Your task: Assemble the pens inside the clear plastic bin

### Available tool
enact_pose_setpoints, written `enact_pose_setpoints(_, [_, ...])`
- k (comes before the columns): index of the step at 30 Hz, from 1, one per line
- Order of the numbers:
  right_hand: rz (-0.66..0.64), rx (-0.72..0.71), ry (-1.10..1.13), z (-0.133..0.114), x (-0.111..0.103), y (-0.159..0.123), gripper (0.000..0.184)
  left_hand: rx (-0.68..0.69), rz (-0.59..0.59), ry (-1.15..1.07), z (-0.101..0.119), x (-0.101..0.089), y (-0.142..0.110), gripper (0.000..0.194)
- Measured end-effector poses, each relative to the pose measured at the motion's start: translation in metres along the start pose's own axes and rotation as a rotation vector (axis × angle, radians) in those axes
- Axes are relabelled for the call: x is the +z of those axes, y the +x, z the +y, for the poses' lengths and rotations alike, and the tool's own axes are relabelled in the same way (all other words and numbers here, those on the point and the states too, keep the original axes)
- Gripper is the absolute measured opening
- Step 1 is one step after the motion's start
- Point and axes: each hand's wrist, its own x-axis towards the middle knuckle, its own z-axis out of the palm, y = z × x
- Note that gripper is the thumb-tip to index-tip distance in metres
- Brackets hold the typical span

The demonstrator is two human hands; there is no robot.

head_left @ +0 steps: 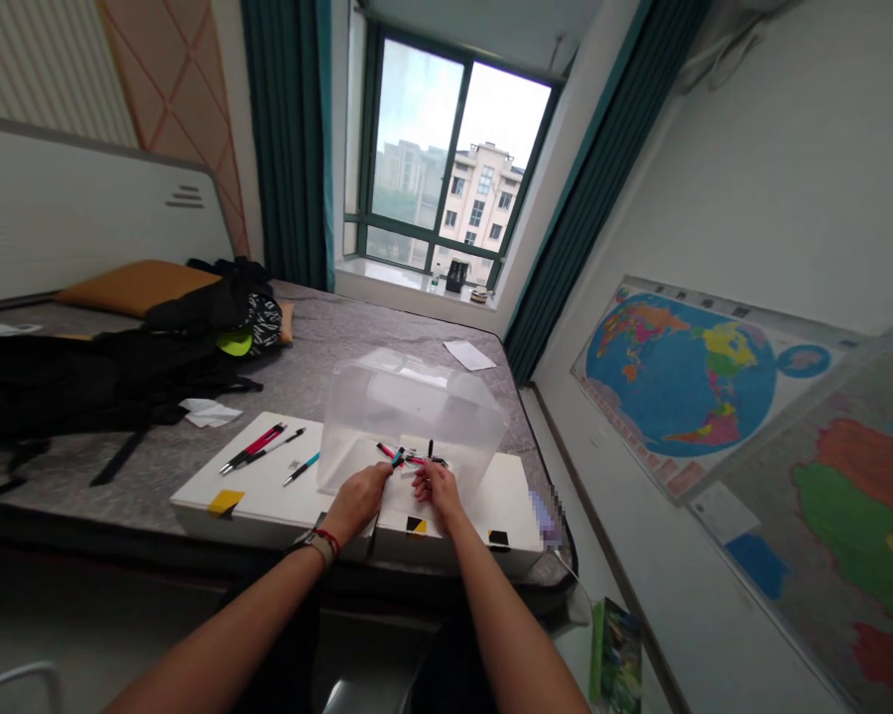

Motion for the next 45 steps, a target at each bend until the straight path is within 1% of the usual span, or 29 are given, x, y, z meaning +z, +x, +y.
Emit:
enact_pose_setpoints(2, [-0.059,-0.026,-0.069,0.002,-0.001,-0.002,0.049,-0.035,-0.015,0.011,-0.001,0.002,0.000,0.027])
enact_pose_setpoints(5, [-0.125,-0.089,-0.199,0.003,-0.001,-0.006,0.045,-0.030,-0.057,0.011,0.002,0.000,0.000,0.030])
enact_pose_setpoints(8, [-0.140,-0.125,-0.299,0.001,0.000,-0.009,0.041,0.006,-0.092,0.026,0.005,-0.004,0.001,0.032])
enact_pose_setpoints(10, [-0.146,-0.130,-0.324,-0.001,0.001,-0.010,0.041,0.024,-0.096,0.035,0.007,-0.007,0.001,0.032])
enact_pose_setpoints(15, [-0.129,-0.107,-0.299,-0.006,0.005,-0.011,0.042,0.037,-0.137,0.036,0.007,-0.006,0.001,0.030])
enact_pose_setpoints(19, [-0.130,-0.108,-0.312,-0.005,0.004,-0.011,0.041,0.059,-0.156,0.019,0.005,-0.004,0.001,0.026])
enact_pose_setpoints(23, [-0.128,-0.093,-0.274,-0.002,0.002,-0.007,0.040,0.061,-0.119,0.009,0.003,-0.004,0.000,0.026])
enact_pose_setpoints(27, [-0.057,-0.089,-0.232,-0.003,0.001,-0.005,0.041,0.038,-0.052,0.002,0.005,-0.007,0.002,0.024])
enact_pose_setpoints(30, [-0.024,-0.089,-0.239,-0.004,0.001,-0.005,0.044,0.040,-0.045,-0.008,0.007,-0.010,0.005,0.024])
enact_pose_setpoints(36, [-0.044,-0.066,-0.273,-0.003,-0.001,-0.003,0.049,0.045,-0.077,0.003,0.008,-0.010,0.007,0.028])
enact_pose_setpoints(45, [-0.112,-0.054,-0.149,0.000,-0.002,0.000,0.044,0.011,-0.136,0.025,0.006,-0.005,0.007,0.034])
